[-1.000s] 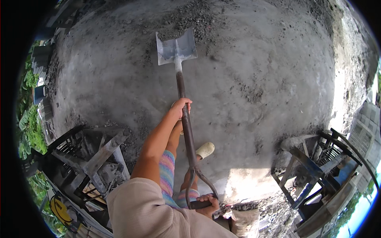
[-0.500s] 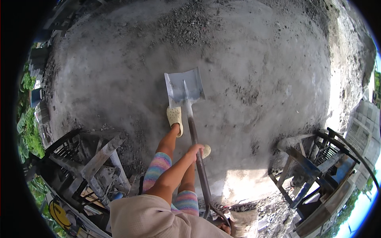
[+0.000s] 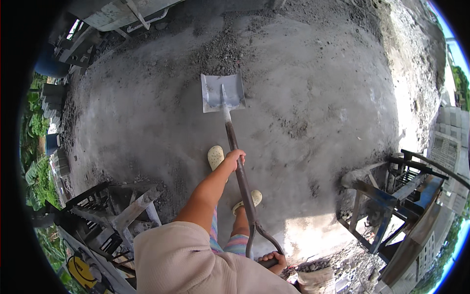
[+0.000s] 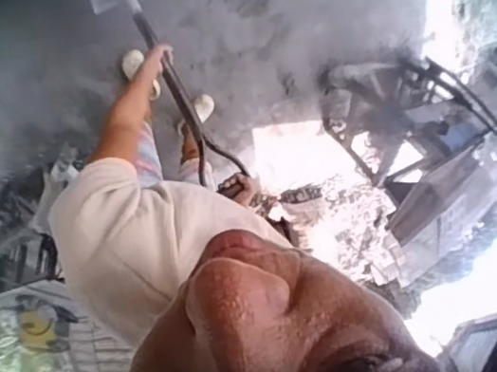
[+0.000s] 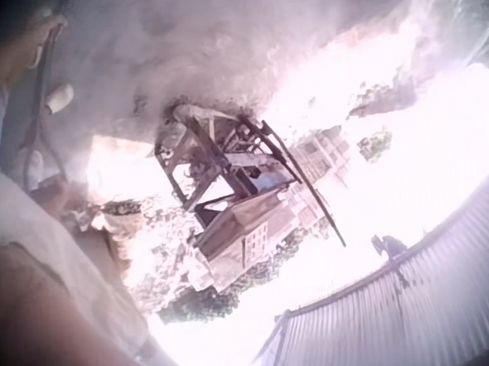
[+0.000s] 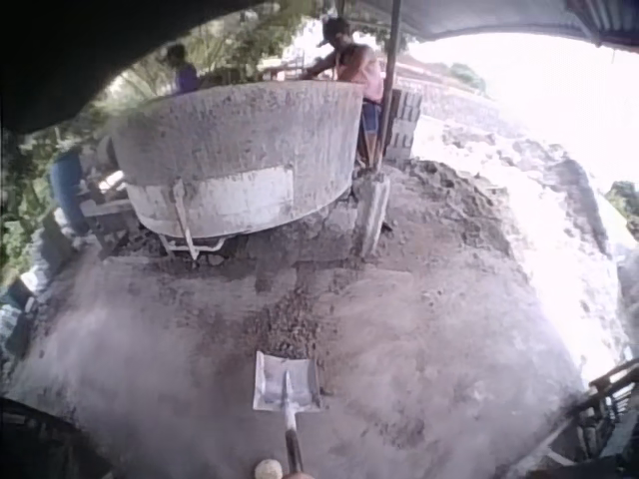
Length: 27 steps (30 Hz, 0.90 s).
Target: The person uses a shovel to scoop sand and transfer it into a cement mixer. Another person assists by adding material to the mixer. The camera wearer continues shoveling sand from the ground into the mixer throughout the clip.
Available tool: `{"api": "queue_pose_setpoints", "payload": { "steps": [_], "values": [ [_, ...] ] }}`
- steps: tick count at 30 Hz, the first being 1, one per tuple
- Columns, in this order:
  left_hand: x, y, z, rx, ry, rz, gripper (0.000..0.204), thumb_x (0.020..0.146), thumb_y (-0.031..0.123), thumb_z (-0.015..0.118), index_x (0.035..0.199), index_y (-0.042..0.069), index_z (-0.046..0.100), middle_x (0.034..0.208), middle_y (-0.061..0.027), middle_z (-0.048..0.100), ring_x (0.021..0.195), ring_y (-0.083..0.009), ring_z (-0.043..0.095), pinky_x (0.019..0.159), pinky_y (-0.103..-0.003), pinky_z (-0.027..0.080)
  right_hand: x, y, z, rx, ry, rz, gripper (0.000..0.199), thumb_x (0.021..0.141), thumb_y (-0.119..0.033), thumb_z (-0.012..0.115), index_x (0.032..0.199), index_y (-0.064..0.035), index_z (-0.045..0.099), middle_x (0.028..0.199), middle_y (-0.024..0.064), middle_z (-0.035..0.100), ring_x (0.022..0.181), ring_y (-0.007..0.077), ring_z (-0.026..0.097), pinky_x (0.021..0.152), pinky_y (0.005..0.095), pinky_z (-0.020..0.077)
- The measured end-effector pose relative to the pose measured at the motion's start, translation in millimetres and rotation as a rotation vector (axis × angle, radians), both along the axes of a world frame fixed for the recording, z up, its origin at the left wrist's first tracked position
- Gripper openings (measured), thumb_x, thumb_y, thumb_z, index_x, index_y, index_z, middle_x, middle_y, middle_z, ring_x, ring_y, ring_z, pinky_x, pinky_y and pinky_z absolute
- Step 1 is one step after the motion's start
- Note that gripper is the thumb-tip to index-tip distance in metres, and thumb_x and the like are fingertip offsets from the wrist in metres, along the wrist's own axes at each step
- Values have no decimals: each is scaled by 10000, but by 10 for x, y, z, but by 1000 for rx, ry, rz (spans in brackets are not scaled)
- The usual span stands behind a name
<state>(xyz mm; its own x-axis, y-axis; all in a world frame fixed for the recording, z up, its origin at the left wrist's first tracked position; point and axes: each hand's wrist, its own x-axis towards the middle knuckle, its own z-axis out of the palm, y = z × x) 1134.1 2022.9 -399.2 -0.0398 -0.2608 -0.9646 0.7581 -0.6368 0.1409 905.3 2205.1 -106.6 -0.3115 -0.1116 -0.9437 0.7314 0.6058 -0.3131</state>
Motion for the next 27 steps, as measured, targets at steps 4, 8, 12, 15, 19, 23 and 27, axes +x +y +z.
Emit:
{"api": "queue_pose_setpoints", "payload": {
  "steps": [4, 8, 12, 15, 19, 23, 27],
  "values": [
    [-571, 469, -86, 103, 150, 4, 124, 638, 39, 568, 611, 73, 451, 497, -37, 436, 408, -178, 435, 405, -324, 373, -414, 217, 283, 58, 69, 17, 143, 604, -226, 521, 602, -97, 460, 526, 11, 441, 482, 171, 448, 497, 323, 401],
    [-760, 731, -249, 122, 113, -20, 127, 639, 46, 569, 609, 75, 449, 495, -37, 434, 409, -184, 428, 410, -334, 373, -637, 340, 153, 16, -23, -59, 100, 630, -149, 508, 658, -56, 486, 520, 57, 465, 469, 192, 463, 481, 310, 447],
    [-734, 487, -277, 89, 130, -36, 138, 645, 84, 571, 591, 74, 445, 495, -46, 434, 424, -195, 437, 409, -342, 373, -559, 275, -100, 27, 134, 9, 104, 612, -165, 506, 655, -83, 459, 535, 41, 456, 445, 187, 436, 466, 316, 426],
    [-420, 96, -398, 177, 180, -33, 144, 634, 88, 579, 580, 76, 446, 483, -47, 430, 425, -201, 440, 404, -347, 372, -336, -15, -249, 22, 47, -32, 132, 607, -217, 504, 606, -105, 434, 516, 21, 435, 448, 178, 440, 460, 344, 392],
    [141, -679, -623, 47, -14, -159, 159, 622, 125, 590, 562, 95, 446, 465, -40, 427, 400, -194, 424, 390, -330, 358, 301, -789, -453, 55, 66, -39, 137, 603, -222, 498, 588, -101, 436, 514, 17, 436, 458, 185, 449, 467, 357, 400],
    [859, -1585, -948, -37, 63, -60, 226, 653, 128, 587, 513, 100, 412, 434, -53, 428, 368, -198, 397, 420, -337, 373, 879, -1574, -844, 9, -31, -49, 145, 605, -226, 494, 588, -93, 439, 517, 25, 438, 469, 189, 453, 471, 359, 403],
    [1447, -2621, -1315, 90, -6, -118, 205, 660, 126, 590, 540, 120, 425, 452, -10, 435, 394, -171, 411, 437, -332, 376, 1335, -2156, -1576, -67, -154, -42, 129, 615, -207, 491, 633, -84, 456, 530, 44, 451, 472, 195, 462, 460, 336, 410]
  ]
}}
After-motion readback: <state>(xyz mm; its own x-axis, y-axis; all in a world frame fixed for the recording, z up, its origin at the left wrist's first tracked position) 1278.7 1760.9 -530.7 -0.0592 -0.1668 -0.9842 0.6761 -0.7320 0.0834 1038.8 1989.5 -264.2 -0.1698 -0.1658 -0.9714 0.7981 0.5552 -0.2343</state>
